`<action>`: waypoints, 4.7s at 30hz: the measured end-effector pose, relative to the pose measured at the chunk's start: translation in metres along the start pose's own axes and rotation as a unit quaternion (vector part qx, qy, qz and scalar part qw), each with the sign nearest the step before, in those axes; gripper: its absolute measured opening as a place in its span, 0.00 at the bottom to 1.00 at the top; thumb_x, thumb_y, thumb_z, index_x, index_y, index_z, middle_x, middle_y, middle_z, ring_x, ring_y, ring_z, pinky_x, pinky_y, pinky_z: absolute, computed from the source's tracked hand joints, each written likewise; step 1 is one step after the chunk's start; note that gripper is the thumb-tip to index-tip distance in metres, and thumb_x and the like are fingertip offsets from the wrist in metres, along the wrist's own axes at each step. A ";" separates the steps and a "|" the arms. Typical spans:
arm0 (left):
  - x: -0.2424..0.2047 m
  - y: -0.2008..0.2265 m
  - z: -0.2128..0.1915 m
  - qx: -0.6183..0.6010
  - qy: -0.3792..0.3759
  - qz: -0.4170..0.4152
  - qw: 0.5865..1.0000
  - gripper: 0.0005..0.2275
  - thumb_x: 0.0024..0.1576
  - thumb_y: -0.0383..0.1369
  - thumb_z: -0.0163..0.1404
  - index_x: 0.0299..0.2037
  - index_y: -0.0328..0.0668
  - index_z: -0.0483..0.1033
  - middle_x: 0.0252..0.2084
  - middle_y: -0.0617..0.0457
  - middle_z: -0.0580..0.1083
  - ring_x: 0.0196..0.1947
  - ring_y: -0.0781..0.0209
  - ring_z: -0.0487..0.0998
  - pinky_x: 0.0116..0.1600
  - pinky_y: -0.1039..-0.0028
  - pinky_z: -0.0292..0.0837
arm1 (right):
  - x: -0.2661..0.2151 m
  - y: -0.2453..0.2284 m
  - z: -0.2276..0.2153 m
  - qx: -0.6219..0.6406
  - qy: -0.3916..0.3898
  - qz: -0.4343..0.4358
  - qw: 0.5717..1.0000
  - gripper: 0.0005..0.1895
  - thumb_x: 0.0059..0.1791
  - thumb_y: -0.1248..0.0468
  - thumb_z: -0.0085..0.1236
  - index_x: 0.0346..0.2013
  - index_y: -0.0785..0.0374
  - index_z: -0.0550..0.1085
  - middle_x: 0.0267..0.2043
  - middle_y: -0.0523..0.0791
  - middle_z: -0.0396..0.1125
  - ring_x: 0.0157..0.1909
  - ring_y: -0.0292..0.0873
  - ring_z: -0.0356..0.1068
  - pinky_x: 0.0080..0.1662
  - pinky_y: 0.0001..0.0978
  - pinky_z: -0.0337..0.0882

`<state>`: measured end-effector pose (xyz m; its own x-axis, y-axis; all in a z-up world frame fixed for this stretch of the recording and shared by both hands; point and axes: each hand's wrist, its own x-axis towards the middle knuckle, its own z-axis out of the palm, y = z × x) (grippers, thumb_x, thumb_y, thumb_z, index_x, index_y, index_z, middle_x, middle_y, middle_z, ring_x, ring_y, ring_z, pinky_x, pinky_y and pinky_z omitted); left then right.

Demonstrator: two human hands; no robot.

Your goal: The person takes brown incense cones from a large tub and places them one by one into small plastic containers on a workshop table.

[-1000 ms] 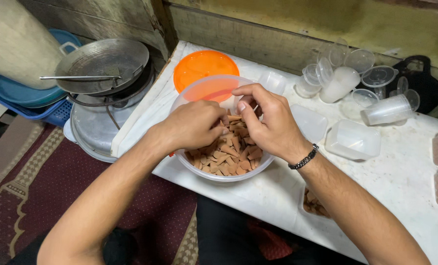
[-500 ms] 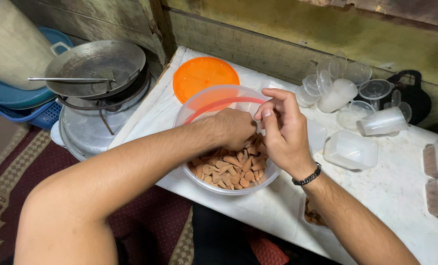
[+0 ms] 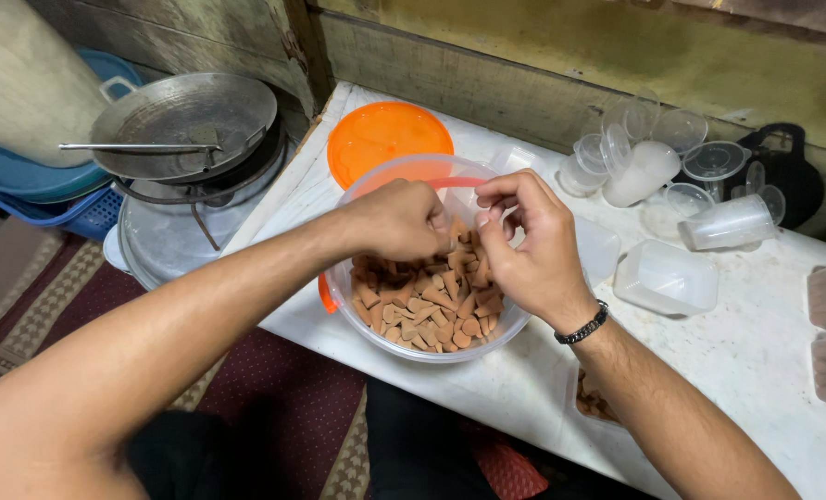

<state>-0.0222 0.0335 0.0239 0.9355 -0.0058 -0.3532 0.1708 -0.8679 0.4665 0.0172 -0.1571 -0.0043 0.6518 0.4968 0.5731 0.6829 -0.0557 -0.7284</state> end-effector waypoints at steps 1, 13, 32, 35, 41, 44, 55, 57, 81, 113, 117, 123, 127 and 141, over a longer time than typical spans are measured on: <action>-0.001 -0.005 -0.001 0.001 -0.001 -0.002 1.000 0.14 0.51 0.43 0.53 0.38 0.44 0.84 0.36 0.43 0.80 0.46 0.45 0.82 0.49 0.56 0.77 | 0.000 0.001 0.001 0.002 0.000 0.000 1.000 0.12 0.48 0.78 0.54 0.45 0.68 0.73 0.37 0.50 0.69 0.35 0.43 0.69 0.34 0.29 0.68; -0.017 -0.017 0.005 -0.333 0.089 -0.005 0.939 0.10 0.49 0.35 0.58 0.38 0.41 0.85 0.21 0.58 0.67 0.22 0.70 0.69 0.27 0.80 0.67 | -0.004 -0.002 0.005 -0.036 -0.053 -0.051 0.997 0.13 0.41 0.74 0.66 0.37 0.65 0.73 0.31 0.46 0.71 0.31 0.42 0.72 0.30 0.28 0.71; 0.037 0.019 0.042 -0.044 -0.072 0.036 0.996 0.16 0.49 0.39 0.56 0.45 0.43 0.83 0.38 0.47 0.81 0.45 0.49 0.82 0.49 0.60 0.78 | -0.003 0.000 0.004 0.036 0.033 0.010 0.999 0.20 0.45 0.75 0.63 0.46 0.67 0.64 0.34 0.51 0.70 0.35 0.41 0.72 0.33 0.24 0.70; 0.039 0.020 0.042 -0.056 -0.058 0.075 0.994 0.16 0.49 0.37 0.56 0.45 0.38 0.82 0.39 0.45 0.81 0.46 0.46 0.82 0.50 0.59 0.78 | -0.002 -0.001 0.003 0.036 0.032 0.010 0.999 0.20 0.45 0.75 0.63 0.46 0.67 0.64 0.34 0.51 0.70 0.34 0.41 0.71 0.33 0.24 0.70; 0.031 0.019 0.043 -0.040 -0.029 0.120 0.992 0.18 0.48 0.41 0.55 0.43 0.35 0.81 0.40 0.42 0.81 0.50 0.42 0.81 0.52 0.55 0.78 | -0.001 -0.001 0.004 0.029 0.029 0.003 0.999 0.20 0.44 0.74 0.63 0.46 0.66 0.65 0.34 0.51 0.71 0.33 0.40 0.71 0.33 0.24 0.70; 0.024 0.027 0.038 -0.043 -0.019 0.084 0.995 0.18 0.47 0.41 0.56 0.42 0.37 0.81 0.39 0.44 0.80 0.48 0.44 0.81 0.51 0.57 0.78 | 0.000 0.000 0.004 0.022 0.029 -0.001 0.999 0.20 0.44 0.74 0.63 0.46 0.66 0.65 0.34 0.51 0.71 0.32 0.40 0.71 0.33 0.24 0.70; 0.003 0.007 0.030 -0.057 0.028 -0.056 0.996 0.14 0.39 0.38 0.63 0.37 0.50 0.83 0.35 0.59 0.79 0.43 0.57 0.83 0.46 0.67 0.78 | -0.003 0.012 0.000 0.146 0.075 0.008 0.986 0.19 0.44 0.77 0.62 0.49 0.68 0.71 0.37 0.49 0.71 0.37 0.36 0.70 0.36 0.19 0.71; -0.014 0.014 0.015 -0.069 0.072 -0.066 0.993 0.13 0.42 0.42 0.62 0.38 0.55 0.82 0.39 0.57 0.80 0.47 0.53 0.82 0.49 0.64 0.78 | -0.008 0.017 -0.007 0.227 0.093 0.057 0.968 0.15 0.45 0.77 0.62 0.45 0.69 0.75 0.38 0.48 0.72 0.39 0.34 0.71 0.38 0.17 0.74; 0.015 0.077 0.239 -0.463 0.181 0.250 0.831 0.12 0.51 0.28 0.65 0.40 0.41 0.75 0.42 0.50 0.82 0.37 0.67 0.79 0.43 0.82 0.70 | -0.211 0.017 -0.141 -0.158 -0.048 0.156 0.974 0.14 0.40 0.76 0.64 0.39 0.64 0.79 0.32 0.44 0.74 0.33 0.41 0.74 0.34 0.29 0.74; 0.007 0.073 0.251 -0.423 0.183 0.273 0.844 0.09 0.51 0.26 0.63 0.37 0.41 0.75 0.38 0.51 0.82 0.33 0.64 0.78 0.41 0.77 0.70 | -0.199 0.016 -0.118 -0.173 -0.205 0.154 0.951 0.06 0.46 0.74 0.55 0.33 0.65 0.79 0.35 0.45 0.71 0.42 0.45 0.73 0.42 0.35 0.76; 0.002 0.080 0.248 -0.427 0.184 0.277 0.841 0.09 0.50 0.26 0.64 0.37 0.42 0.76 0.39 0.52 0.82 0.35 0.64 0.79 0.42 0.77 0.70 | -0.204 0.018 -0.128 -0.114 -0.114 0.186 0.969 0.11 0.46 0.75 0.54 0.40 0.63 0.79 0.37 0.45 0.72 0.41 0.46 0.74 0.41 0.34 0.76; -0.004 0.099 0.238 -0.478 0.140 0.273 0.823 0.10 0.49 0.30 0.65 0.37 0.43 0.78 0.47 0.52 0.78 0.41 0.66 0.71 0.45 0.77 0.65 | -0.212 0.028 -0.128 0.192 0.010 0.252 0.948 0.14 0.46 0.77 0.58 0.46 0.73 0.74 0.44 0.52 0.76 0.45 0.43 0.77 0.43 0.32 0.79; 0.001 0.100 0.247 -0.502 0.125 0.267 0.813 0.10 0.49 0.30 0.66 0.37 0.43 0.79 0.47 0.53 0.77 0.41 0.68 0.70 0.45 0.78 0.64 | -0.218 0.035 -0.123 0.252 0.041 0.269 0.929 0.11 0.46 0.78 0.58 0.44 0.76 0.73 0.44 0.55 0.75 0.44 0.44 0.77 0.43 0.33 0.80; -0.012 0.078 0.242 -0.087 0.230 0.376 0.894 0.06 0.58 0.39 0.55 0.37 0.48 0.76 0.50 0.51 0.72 0.51 0.47 0.70 0.52 0.59 0.62 | -0.202 0.039 -0.142 -0.215 -0.099 0.153 0.959 0.07 0.47 0.73 0.60 0.39 0.65 0.78 0.38 0.47 0.73 0.42 0.46 0.76 0.39 0.34 0.76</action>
<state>-0.0948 -0.1539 -0.1318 0.8276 -0.3146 0.4649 -0.5508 -0.6148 0.5645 -0.0415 -0.3829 -0.0952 0.7970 0.5521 0.2448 0.5708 -0.5563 -0.6039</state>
